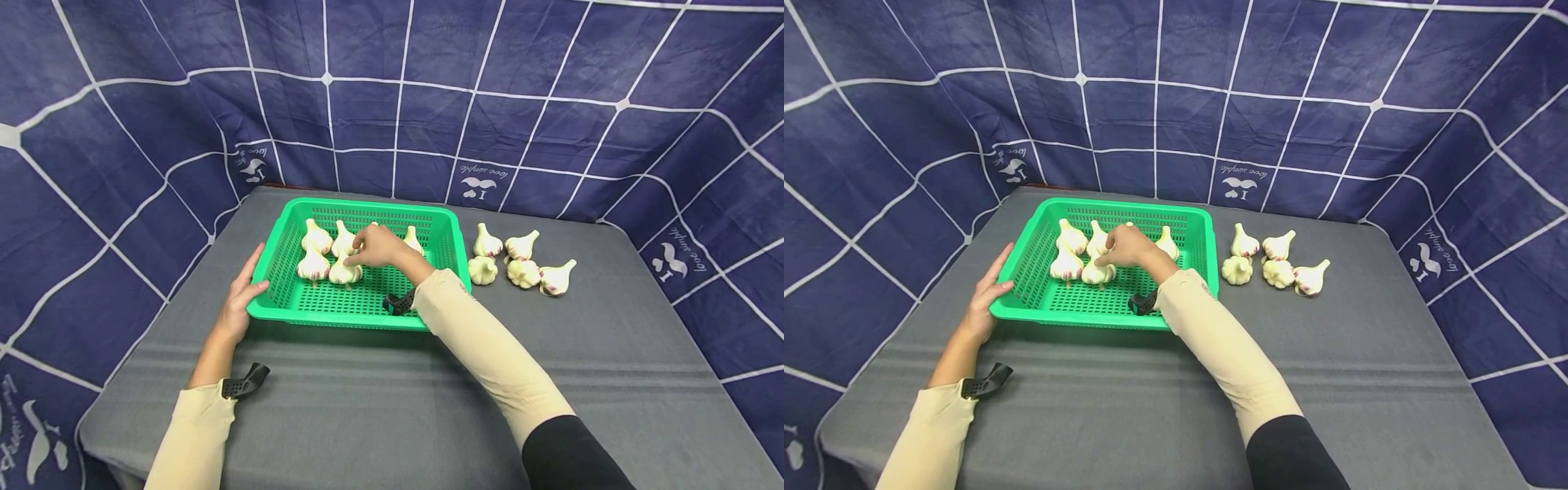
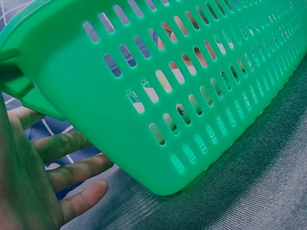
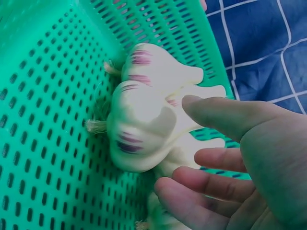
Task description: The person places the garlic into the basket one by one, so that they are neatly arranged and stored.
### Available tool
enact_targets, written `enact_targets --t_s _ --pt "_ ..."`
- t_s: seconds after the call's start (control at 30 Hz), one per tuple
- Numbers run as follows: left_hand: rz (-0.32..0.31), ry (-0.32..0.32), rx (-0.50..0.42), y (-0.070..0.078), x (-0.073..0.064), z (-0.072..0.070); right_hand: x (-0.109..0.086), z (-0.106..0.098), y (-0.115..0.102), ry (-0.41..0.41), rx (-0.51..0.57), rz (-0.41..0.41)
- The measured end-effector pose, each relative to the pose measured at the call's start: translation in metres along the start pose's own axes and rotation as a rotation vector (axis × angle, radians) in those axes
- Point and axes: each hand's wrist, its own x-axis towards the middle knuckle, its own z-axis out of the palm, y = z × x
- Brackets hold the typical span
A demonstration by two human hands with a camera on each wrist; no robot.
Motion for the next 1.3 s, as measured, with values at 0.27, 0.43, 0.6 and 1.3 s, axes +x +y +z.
enact_targets --t_s 0.27,0.43,0.6,1.3 --pt "0.004 -0.005 -0.026 -0.002 0.001 0.0 -0.005 -0.019 -0.001 0.071 0.123 -0.001" --pt "-0.003 -0.006 -0.033 -0.001 0.002 0.0 -0.016 -0.034 0.001 0.12 0.151 -0.016" --pt "-0.003 0.002 -0.02 0.001 0.002 0.001 -0.032 -0.046 0.009 0.164 0.157 -0.04" --pt "-0.025 0.015 -0.056 0.001 -0.001 0.004 -0.12 -0.06 0.064 0.39 0.346 -0.072"
